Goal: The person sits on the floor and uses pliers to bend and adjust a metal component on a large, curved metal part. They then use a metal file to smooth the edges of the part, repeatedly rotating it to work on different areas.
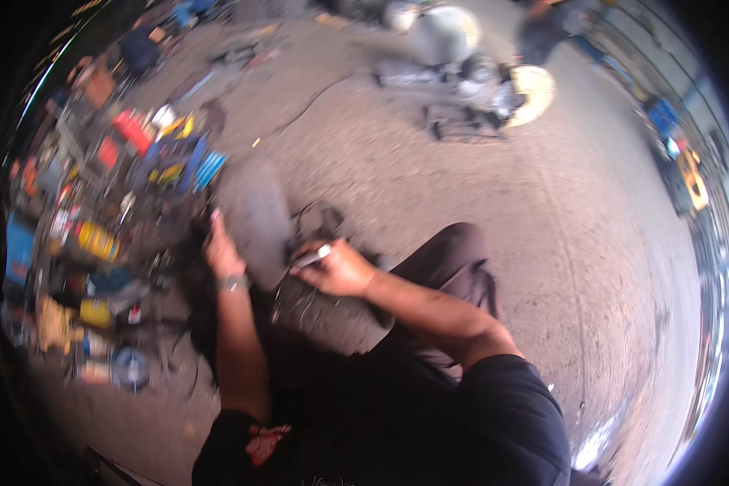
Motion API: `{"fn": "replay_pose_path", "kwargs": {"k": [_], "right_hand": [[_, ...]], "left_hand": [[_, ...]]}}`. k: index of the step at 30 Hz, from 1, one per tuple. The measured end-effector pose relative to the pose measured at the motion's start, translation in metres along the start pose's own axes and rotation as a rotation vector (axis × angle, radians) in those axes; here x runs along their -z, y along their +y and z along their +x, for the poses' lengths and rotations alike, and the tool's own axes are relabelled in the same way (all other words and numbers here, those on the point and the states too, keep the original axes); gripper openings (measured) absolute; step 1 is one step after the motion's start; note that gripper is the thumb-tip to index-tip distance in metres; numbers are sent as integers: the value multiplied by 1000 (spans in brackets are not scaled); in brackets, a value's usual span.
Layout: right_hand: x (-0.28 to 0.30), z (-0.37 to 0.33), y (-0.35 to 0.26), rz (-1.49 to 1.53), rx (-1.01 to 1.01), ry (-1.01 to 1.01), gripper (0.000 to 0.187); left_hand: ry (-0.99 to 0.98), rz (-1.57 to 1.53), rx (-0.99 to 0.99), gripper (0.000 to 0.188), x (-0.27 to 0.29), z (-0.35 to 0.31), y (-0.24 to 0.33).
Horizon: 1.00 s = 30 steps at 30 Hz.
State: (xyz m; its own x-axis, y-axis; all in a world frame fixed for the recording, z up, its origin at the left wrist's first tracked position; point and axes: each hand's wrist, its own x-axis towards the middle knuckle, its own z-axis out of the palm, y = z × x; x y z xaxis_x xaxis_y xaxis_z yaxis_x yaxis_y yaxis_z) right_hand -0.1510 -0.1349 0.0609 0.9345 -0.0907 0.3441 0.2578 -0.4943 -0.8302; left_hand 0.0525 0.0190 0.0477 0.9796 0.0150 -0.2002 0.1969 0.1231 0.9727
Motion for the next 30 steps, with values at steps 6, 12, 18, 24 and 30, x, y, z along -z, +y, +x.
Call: {"fn": "replay_pose_path", "kwargs": {"k": [6,12,18,24,30], "right_hand": [[-8,9,0,92,23,124,17],[5,21,0,153,-77,202,19],[17,54,-9,139,-22,303,17],[40,93,-3,28,36,364,17],[53,116,-7,-139,22,377,19]], "left_hand": [[-153,-321,-118,49,10,28,-33],[-242,-378,-76,41,10,23,-32],[-273,-177,-58,37,17,37,-49],[-307,-205,-142,31,0,20,-39],[-338,-137,-122,37,-1,-2,-23]]}}
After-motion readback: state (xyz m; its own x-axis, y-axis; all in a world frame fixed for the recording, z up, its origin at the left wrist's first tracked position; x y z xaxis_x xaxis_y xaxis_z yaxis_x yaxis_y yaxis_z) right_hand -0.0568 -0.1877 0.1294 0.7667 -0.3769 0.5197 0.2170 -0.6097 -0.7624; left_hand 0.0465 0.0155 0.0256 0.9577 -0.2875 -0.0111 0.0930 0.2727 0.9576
